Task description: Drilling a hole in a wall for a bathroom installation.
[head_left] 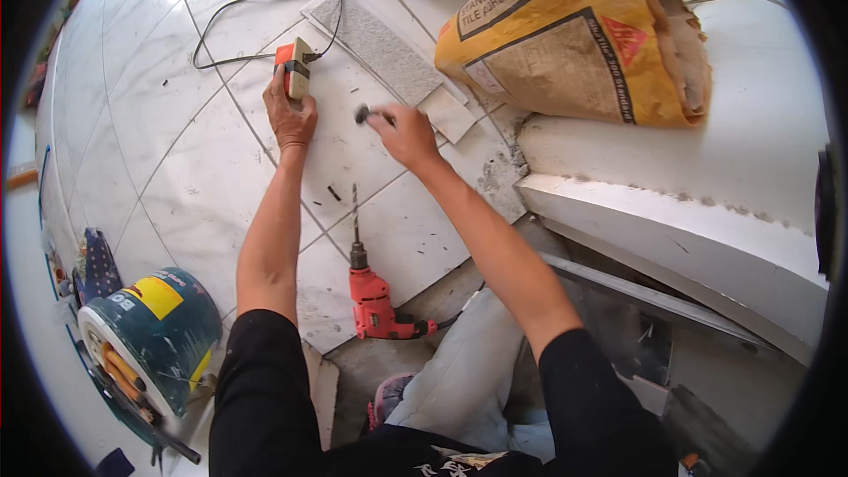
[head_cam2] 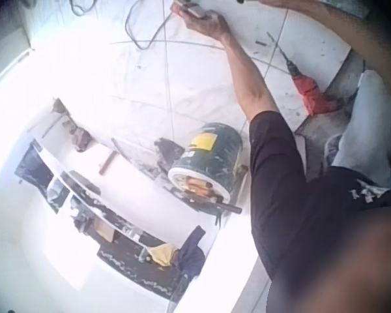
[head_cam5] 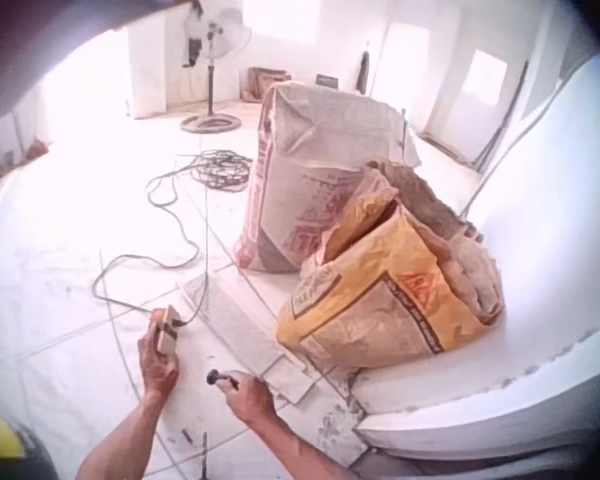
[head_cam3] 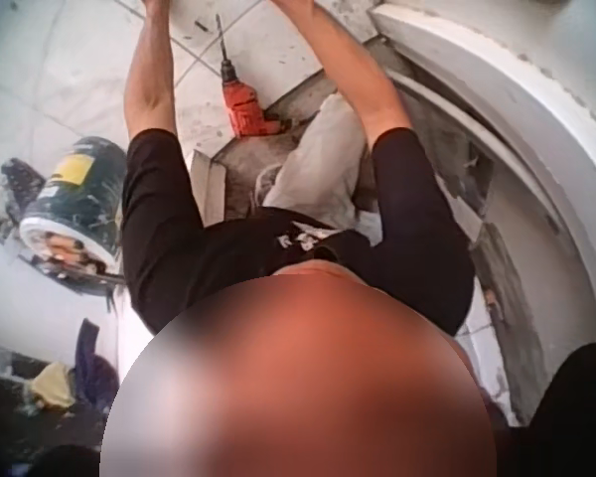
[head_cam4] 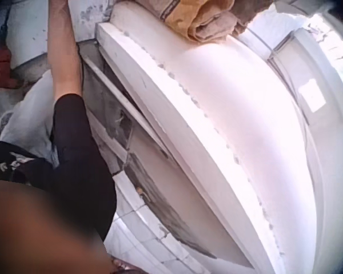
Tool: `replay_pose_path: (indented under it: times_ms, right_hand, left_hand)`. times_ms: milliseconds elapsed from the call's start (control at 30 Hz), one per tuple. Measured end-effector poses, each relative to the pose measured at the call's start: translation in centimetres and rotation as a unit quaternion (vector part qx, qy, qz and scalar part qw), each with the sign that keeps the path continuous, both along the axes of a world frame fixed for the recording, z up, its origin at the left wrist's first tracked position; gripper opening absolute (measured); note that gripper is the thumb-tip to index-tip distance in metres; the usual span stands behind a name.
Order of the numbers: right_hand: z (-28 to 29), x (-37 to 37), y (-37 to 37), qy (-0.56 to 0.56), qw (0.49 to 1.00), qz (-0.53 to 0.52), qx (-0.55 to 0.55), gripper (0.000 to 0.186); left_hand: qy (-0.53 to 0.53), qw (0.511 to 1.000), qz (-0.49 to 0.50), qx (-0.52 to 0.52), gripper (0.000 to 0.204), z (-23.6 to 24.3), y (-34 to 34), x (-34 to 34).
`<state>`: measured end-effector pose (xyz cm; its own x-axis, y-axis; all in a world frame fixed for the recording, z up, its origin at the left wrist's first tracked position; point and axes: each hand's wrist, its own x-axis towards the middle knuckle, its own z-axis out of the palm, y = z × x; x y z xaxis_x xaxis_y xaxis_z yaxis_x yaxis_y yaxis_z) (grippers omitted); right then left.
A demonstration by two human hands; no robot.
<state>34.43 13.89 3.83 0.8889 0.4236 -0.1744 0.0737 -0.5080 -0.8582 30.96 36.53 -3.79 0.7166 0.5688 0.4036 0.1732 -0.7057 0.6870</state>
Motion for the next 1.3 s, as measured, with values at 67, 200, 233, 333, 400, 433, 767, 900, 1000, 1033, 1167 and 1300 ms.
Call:
replay_pose_path:
  times_ms: [67, 200, 233, 333, 400, 433, 767, 900, 1000, 1033, 1167, 1300]
  right_hand:
    - [-2.2, 2.7, 3.8, -0.036, 0.998, -0.027, 0.045, 0.019]
    - [-4.4, 3.8, 8.7, -0.049, 0.998, -0.022, 0.031, 0.02]
    - [-4.6, 3.8, 9.5, -0.051, 0.997, -0.028, 0.044, 0.021]
    - [-4.5, 3.9, 11.3, -0.041, 0.997, -0.03, 0.054, 0.021]
    - [-4.5, 4.3, 12.0, -0.032, 0.998, -0.026, 0.052, 0.022]
    - [-4.5, 4.5, 12.3, -0.032, 0.998, -0.018, 0.049, 0.02]
    - [-2.9, 6.7, 12.8, -0.107, 0.99, 0.077, -0.048, 0.019]
    - [0.2, 3.5, 7.2, -0.268, 0.954, 0.05, -0.122, 0.025]
    - [4.0, -5.0, 0.0, -0.247, 0.969, -0.002, -0.015, 0.02]
    - [7.4, -9.4, -2.4, -0.137, 0.988, 0.044, -0.057, 0.019]
    - [11.3, -24.6, -17.9, 0.055, 0.989, -0.043, -0.129, 0.018]
    - [10.0, -33.3, -19.2, -0.017, 0.969, 0.025, -0.245, 0.026]
  left_hand:
    - [-0.009, 1.0, 0.009, -0.01, 0.074, -0.6, -0.9, 1.0]
    - [-0.017, 1.0, 0.007, 0.005, 0.076, -0.3, -0.5, 0.7]
    - [-0.01, 1.0, 0.009, 0.002, 0.076, -0.2, -0.3, 0.6]
    - [-0.009, 0.999, 0.006, -0.032, 0.074, 0.2, 0.0, 0.6]
    - [0.002, 0.999, 0.017, -0.034, 0.074, 0.2, 0.2, 0.4]
    - [-0.001, 1.0, 0.013, -0.02, 0.074, 0.0, 0.4, 0.4]
    - [-0.007, 1.0, 0.001, -0.007, 0.083, -0.6, 0.0, 0.6]
    - [-0.046, 0.998, -0.051, 0.01, 0.077, -1.7, -0.8, 1.9]
    - [-0.064, 0.997, -0.007, 0.051, 0.068, -3.9, 2.0, 0.1]
    - [-0.074, 0.996, 0.03, -0.028, 0.067, -4.2, 4.4, -2.2]
    - [-0.063, 0.965, 0.091, -0.237, 0.057, -2.3, -0.2, -6.4]
    - [0.18, 0.966, 0.103, -0.153, 0.068, 2.7, -14.5, -19.4]
